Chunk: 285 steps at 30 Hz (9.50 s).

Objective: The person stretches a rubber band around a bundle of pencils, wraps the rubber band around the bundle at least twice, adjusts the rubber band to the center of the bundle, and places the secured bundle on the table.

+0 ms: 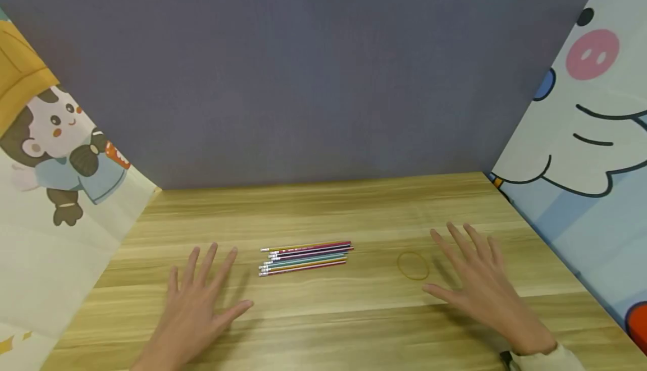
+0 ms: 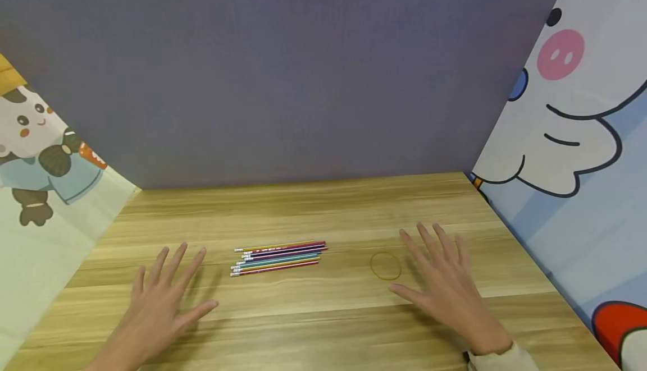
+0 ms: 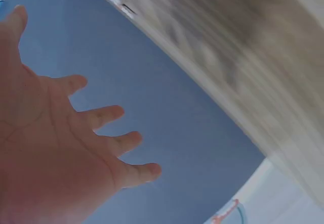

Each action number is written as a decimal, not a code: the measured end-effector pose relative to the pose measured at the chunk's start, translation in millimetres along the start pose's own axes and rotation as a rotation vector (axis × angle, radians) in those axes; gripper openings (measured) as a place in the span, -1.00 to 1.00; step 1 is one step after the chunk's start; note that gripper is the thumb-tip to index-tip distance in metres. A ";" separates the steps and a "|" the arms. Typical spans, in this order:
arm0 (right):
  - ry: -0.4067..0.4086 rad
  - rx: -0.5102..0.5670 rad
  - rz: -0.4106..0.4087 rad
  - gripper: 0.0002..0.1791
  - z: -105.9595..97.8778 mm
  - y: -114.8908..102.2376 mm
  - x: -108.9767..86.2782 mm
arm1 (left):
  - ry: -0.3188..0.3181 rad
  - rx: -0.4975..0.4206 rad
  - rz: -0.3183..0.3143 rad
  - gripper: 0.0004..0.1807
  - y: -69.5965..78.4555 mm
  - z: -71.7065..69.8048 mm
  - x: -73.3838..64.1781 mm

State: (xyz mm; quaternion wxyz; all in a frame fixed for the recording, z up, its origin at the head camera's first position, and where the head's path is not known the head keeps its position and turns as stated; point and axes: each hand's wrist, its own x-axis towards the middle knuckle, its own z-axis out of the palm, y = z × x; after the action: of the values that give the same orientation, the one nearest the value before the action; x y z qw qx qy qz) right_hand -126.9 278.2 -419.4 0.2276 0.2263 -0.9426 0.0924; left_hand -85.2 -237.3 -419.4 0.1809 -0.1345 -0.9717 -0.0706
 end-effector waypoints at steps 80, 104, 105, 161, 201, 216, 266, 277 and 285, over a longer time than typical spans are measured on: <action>-0.231 1.712 0.493 -0.25 105.8 -108.0 112.8 | -0.083 -1.828 -0.514 -0.22 23.0 59.1 83.7; -0.157 1.719 0.516 -0.34 110.3 -128.0 107.9 | 0.074 -1.778 -0.582 -0.24 41.7 62.2 82.1; -0.170 1.708 0.506 -0.34 109.9 -130.2 108.1 | 0.082 -1.763 -0.582 -0.25 43.6 61.4 81.9; -0.151 1.726 0.549 -0.31 112.1 -129.2 114.7 | 0.041 -1.721 -0.612 -0.47 51.1 62.3 79.0; -0.539 0.392 -0.283 -0.28 72.1 -126.3 114.4 | -0.459 -0.442 0.160 -0.29 63.8 27.7 75.3; -0.483 0.345 -0.288 -0.50 79.6 -130.8 120.7 | -0.270 -0.349 0.270 -0.43 61.1 43.9 78.5; -0.628 0.344 -0.367 -0.87 38.6 -143.0 105.9 | -0.404 -0.309 0.385 -0.91 95.9 26.6 70.5; -0.570 0.788 -0.240 -0.68 12.5 -106.8 128.5 | -0.723 -1.029 0.305 -0.73 95.6 20.3 71.7; -0.380 0.936 -0.091 -0.51 4.2 -99.3 130.9 | -0.812 -1.499 0.114 -0.62 108.3 22.6 75.3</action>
State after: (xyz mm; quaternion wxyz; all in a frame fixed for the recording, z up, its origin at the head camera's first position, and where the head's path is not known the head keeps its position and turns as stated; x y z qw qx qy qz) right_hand -186.0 139.2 -354.3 -0.0699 0.3575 -0.8142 0.4521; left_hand -129.3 -112.1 -402.7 -0.3149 -0.2821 -0.6496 -0.6319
